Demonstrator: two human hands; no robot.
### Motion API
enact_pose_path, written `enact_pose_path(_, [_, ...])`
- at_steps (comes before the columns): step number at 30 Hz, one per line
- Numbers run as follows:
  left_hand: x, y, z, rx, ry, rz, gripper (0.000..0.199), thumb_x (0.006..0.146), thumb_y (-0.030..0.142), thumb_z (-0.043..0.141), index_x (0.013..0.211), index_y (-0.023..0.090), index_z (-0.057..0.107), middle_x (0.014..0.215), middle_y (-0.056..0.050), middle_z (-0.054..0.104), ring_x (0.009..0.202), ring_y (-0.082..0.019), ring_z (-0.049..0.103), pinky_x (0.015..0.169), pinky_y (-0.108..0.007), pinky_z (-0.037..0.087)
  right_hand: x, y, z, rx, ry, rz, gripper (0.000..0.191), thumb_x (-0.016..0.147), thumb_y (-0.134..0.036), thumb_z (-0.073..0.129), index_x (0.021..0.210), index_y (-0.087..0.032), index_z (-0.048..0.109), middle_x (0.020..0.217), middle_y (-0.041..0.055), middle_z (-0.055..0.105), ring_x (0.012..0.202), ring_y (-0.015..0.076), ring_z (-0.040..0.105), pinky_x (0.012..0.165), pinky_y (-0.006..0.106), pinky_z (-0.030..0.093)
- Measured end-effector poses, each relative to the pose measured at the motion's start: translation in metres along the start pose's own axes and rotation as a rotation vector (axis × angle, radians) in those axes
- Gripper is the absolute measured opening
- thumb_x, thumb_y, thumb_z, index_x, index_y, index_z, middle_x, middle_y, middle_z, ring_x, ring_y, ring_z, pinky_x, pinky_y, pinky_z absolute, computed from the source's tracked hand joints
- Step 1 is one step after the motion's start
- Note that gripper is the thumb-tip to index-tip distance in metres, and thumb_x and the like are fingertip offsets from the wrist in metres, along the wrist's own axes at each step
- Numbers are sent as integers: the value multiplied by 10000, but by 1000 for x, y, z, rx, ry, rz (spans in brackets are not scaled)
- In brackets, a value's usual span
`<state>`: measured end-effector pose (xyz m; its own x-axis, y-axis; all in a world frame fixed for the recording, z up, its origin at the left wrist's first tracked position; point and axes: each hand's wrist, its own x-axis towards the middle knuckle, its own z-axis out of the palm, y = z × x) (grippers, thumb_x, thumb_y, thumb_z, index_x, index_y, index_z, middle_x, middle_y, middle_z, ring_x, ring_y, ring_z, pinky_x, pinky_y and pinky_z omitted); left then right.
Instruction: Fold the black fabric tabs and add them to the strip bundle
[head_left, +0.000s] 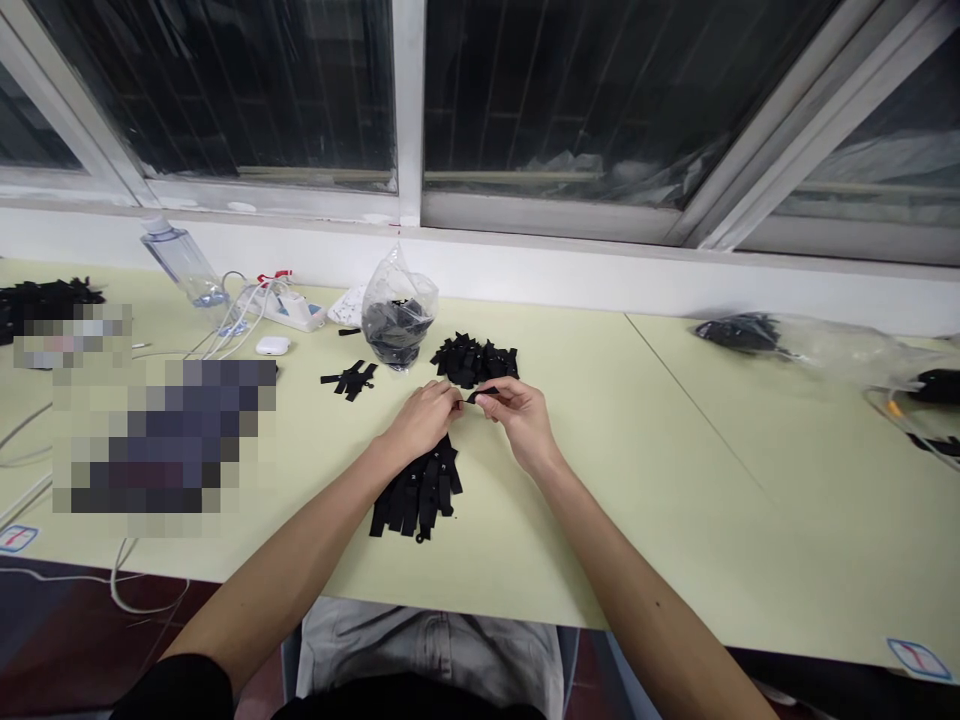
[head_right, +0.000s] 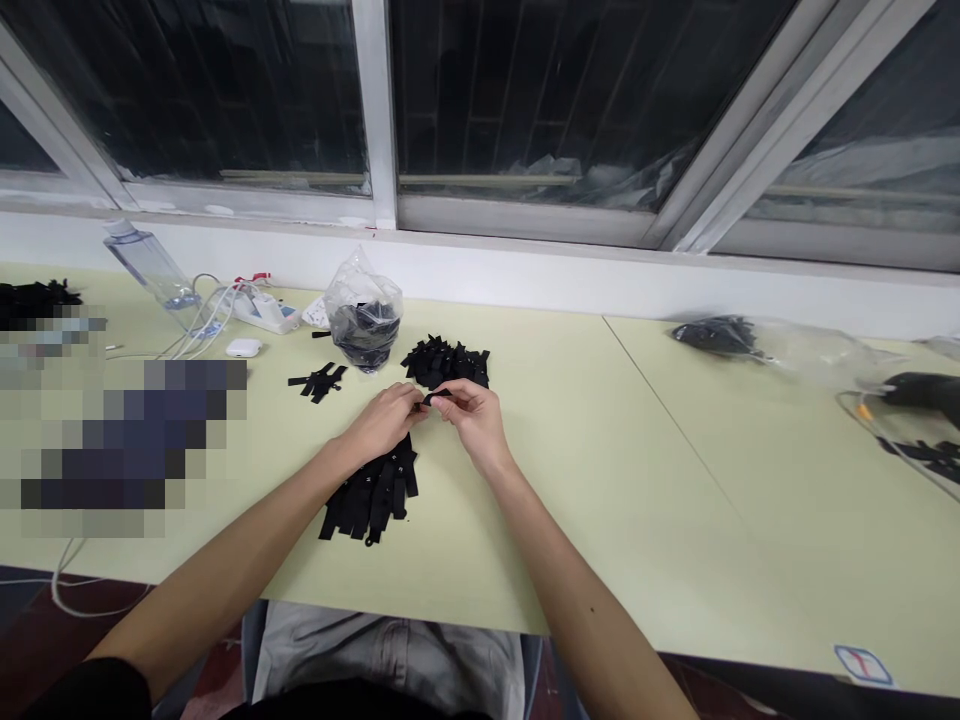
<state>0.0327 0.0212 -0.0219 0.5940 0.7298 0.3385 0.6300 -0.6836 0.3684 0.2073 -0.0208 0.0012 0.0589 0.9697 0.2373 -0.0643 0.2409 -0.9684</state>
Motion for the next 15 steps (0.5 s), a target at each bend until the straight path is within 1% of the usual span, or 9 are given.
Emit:
enact_pose_path(4, [-1,2,-3,40,-15,58,109,924,131,501,949,157,604,941,-95,627,960,-261,566,833,-372,460,1,3,1,-38,-5,18,275,686,-390,813,847,-196,703,771,32,685,610,137,527,556,287,424])
enact_pose_path(6, [-1,3,-4,42,-17,55,126,904,98,498,948,160,599,915,-93,629,941,-264,567,816,-371,460,1,5,1,-41,-3,29,294,674,-403,821,846,-198,701,795,38,695,622,143,540,557,288,427])
enact_pose_path(10, [-1,1,-4,-15,-12,44,186,865,42,492,944,165,605,911,-86,645,924,-260,572,780,-358,458,1,8,-1,-21,-14,38,291,666,-393,836,839,-203,701,754,26,684,614,141,538,560,286,426])
enact_pose_path(13, [-1,-3,-6,-96,21,1,200,860,26,491,905,168,624,895,-80,660,911,-247,577,774,-349,455,0,7,-1,-44,-60,32,293,667,-415,835,824,-206,703,760,26,685,596,137,525,562,295,438])
enact_pose_path(15, [0,-4,-8,-159,87,-54,172,873,48,505,870,170,626,879,-75,665,899,-236,581,774,-346,455,0,7,-1,-87,-104,25,294,678,-437,825,813,-205,705,772,32,687,600,144,532,567,304,450])
